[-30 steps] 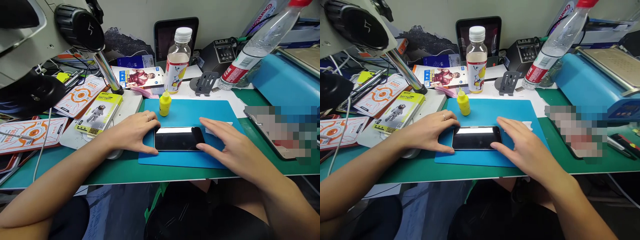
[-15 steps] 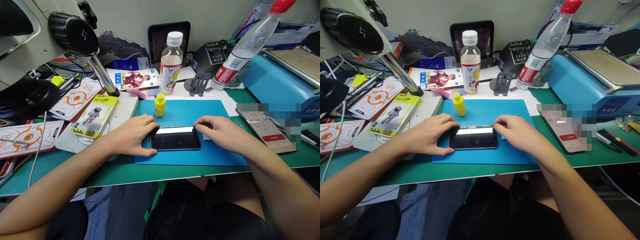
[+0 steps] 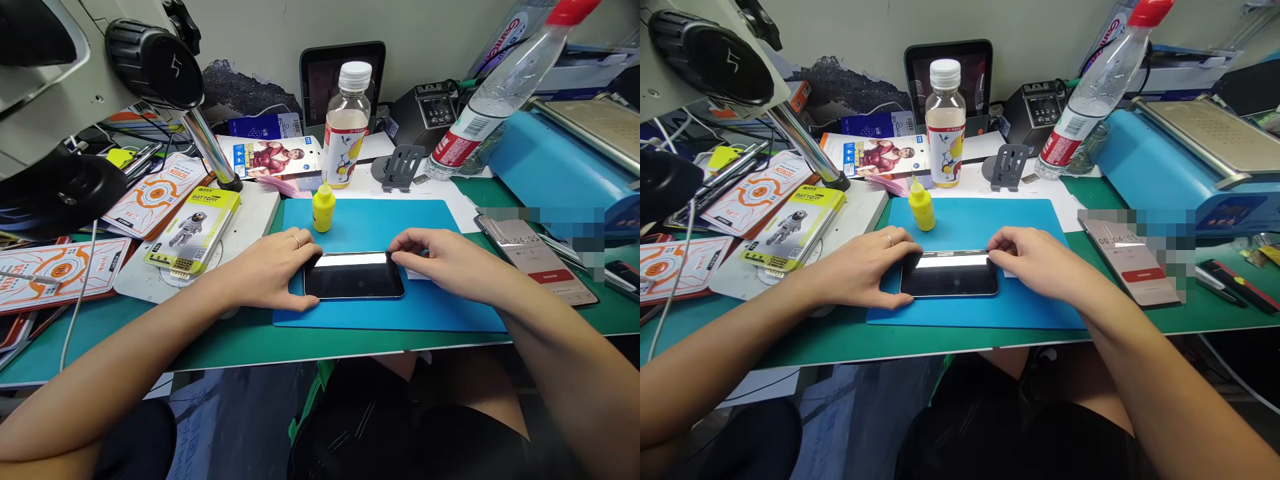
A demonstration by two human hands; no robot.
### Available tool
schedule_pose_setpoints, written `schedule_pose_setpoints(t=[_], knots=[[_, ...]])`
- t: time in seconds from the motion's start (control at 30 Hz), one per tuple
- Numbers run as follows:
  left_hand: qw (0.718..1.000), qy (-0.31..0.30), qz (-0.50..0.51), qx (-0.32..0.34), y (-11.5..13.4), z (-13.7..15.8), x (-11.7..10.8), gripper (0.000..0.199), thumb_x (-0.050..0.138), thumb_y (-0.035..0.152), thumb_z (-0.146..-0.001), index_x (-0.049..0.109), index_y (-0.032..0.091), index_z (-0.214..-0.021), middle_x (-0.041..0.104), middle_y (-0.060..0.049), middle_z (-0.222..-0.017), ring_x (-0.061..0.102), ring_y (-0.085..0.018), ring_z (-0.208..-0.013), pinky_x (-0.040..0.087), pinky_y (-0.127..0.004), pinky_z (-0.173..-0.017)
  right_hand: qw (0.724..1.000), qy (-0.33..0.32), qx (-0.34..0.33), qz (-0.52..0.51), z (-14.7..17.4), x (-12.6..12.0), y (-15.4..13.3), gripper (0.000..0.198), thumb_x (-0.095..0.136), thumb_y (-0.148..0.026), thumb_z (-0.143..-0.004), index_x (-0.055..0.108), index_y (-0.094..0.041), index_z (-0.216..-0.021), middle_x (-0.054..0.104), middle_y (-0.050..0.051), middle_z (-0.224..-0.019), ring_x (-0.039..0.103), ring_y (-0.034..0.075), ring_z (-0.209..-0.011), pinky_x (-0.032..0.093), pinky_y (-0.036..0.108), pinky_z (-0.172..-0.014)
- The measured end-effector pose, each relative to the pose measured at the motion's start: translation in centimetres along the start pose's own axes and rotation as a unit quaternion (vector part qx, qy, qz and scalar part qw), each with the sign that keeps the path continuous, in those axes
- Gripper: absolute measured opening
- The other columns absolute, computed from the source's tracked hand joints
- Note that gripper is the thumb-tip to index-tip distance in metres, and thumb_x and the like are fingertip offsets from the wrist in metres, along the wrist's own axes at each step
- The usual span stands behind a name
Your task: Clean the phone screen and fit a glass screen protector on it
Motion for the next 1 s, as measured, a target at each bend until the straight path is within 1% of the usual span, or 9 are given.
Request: schedule_pose_setpoints(t=[0.23,0.4,0.5,0.6,0.73,0.8,0.87,0.93,1.0], knots=[[1.000,-0.003,0.004,-0.005,0.0,-0.1,-0.1,0.062,0.068,0.059,-0.086,0.059,0.013,-0.128,0.062,-0.014,-0.117,0.063,-0.031,-0.108,0.054,-0.043,-0.090,1.000,0.017,0.000,-0.001,0.6,0.0,0.1,0.038,0.057,-0.054,-0.091,0.076,-0.024,-0.103,0.080,0.008,-0.101,0.073,0.028,-0.086,0.056,0.041,-0.072],[0.999,-0.009,0.029,-0.019,-0.2,0.0,0.0,0.063,0.070,0.059,-0.085,0.058,0.016,-0.129,0.061,-0.012,-0.120,0.063,-0.030,-0.110,0.054,-0.041,-0.091,0.999,0.029,0.006,0.027,0.6,0.0,-0.3,0.044,0.050,-0.058,-0.094,0.080,-0.025,-0.101,0.081,0.008,-0.108,0.073,0.031,-0.095,0.055,0.044,-0.076],[0.999,-0.012,0.036,-0.025,-0.2,0.0,0.1,0.063,0.070,0.060,-0.085,0.058,0.017,-0.129,0.061,-0.011,-0.121,0.063,-0.029,-0.111,0.054,-0.041,-0.092,0.998,0.036,-0.002,0.046,0.8,0.0,-0.4,0.047,0.048,-0.058,-0.095,0.081,-0.025,-0.102,0.081,0.008,-0.110,0.073,0.032,-0.097,0.055,0.044,-0.076],[0.999,-0.013,0.036,-0.022,-0.2,0.0,0.1,0.063,0.069,0.059,-0.085,0.057,0.016,-0.130,0.061,-0.012,-0.120,0.063,-0.029,-0.110,0.054,-0.041,-0.092,0.998,0.041,-0.017,0.054,1.0,0.1,-0.3,0.046,0.049,-0.055,-0.095,0.080,-0.024,-0.108,0.081,0.009,-0.111,0.074,0.031,-0.095,0.056,0.044,-0.075],[0.999,-0.014,0.040,-0.025,-0.2,0.0,-0.1,0.062,0.070,0.056,-0.084,0.058,0.015,-0.129,0.061,-0.012,-0.120,0.063,-0.030,-0.112,0.054,-0.042,-0.092,0.998,0.037,-0.040,0.025,1.5,0.2,0.2,0.045,0.054,-0.057,-0.093,0.079,-0.024,-0.113,0.080,0.010,-0.114,0.073,0.032,-0.098,0.059,0.045,-0.079],[0.998,-0.014,0.044,-0.030,-0.3,-0.1,-0.1,0.061,0.070,0.054,-0.083,0.058,0.015,-0.128,0.061,-0.012,-0.121,0.063,-0.029,-0.111,0.054,-0.042,-0.092,0.999,0.026,-0.047,0.002,1.9,0.4,0.8,0.051,0.056,-0.061,-0.091,0.077,-0.025,-0.121,0.077,0.011,-0.118,0.073,0.032,-0.100,0.060,0.047,-0.084],[0.998,-0.013,0.047,-0.033,-0.3,0.0,-0.2,0.060,0.070,0.053,-0.083,0.057,0.016,-0.128,0.061,-0.012,-0.120,0.063,-0.029,-0.110,0.054,-0.042,-0.092,0.998,0.011,-0.052,-0.013,2.6,0.5,1.4,0.060,0.056,-0.065,-0.091,0.071,-0.027,-0.134,0.074,0.011,-0.123,0.073,0.030,-0.100,0.060,0.047,-0.087],[0.998,-0.012,0.049,-0.034,-0.2,0.0,-0.2,0.059,0.070,0.053,-0.083,0.057,0.016,-0.128,0.061,-0.011,-0.120,0.063,-0.029,-0.110,0.054,-0.042,-0.092,0.999,-0.005,-0.052,-0.011,3.3,0.7,2.0,0.068,0.056,-0.069,-0.090,0.061,-0.032,-0.147,0.068,0.010,-0.132,0.072,0.030,-0.102,0.062,0.047,-0.087],[0.998,-0.010,0.051,-0.033,-0.2,-0.1,-0.2,0.058,0.070,0.053,-0.083,0.057,0.017,-0.127,0.061,-0.011,-0.120,0.063,-0.030,-0.110,0.054,-0.043,-0.091,0.999,-0.015,-0.052,0.009,3.9,1.1,2.4,0.078,0.059,-0.072,-0.087,0.050,-0.038,-0.156,0.062,0.009,-0.141,0.069,0.033,-0.113,0.062,0.049,-0.090]])
Point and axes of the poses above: each hand's wrist, its own z-axis away from the middle knuckle, its own x-axis out of the palm, y = z × x, the point moved 4 cm from there along -z, towards the middle knuckle
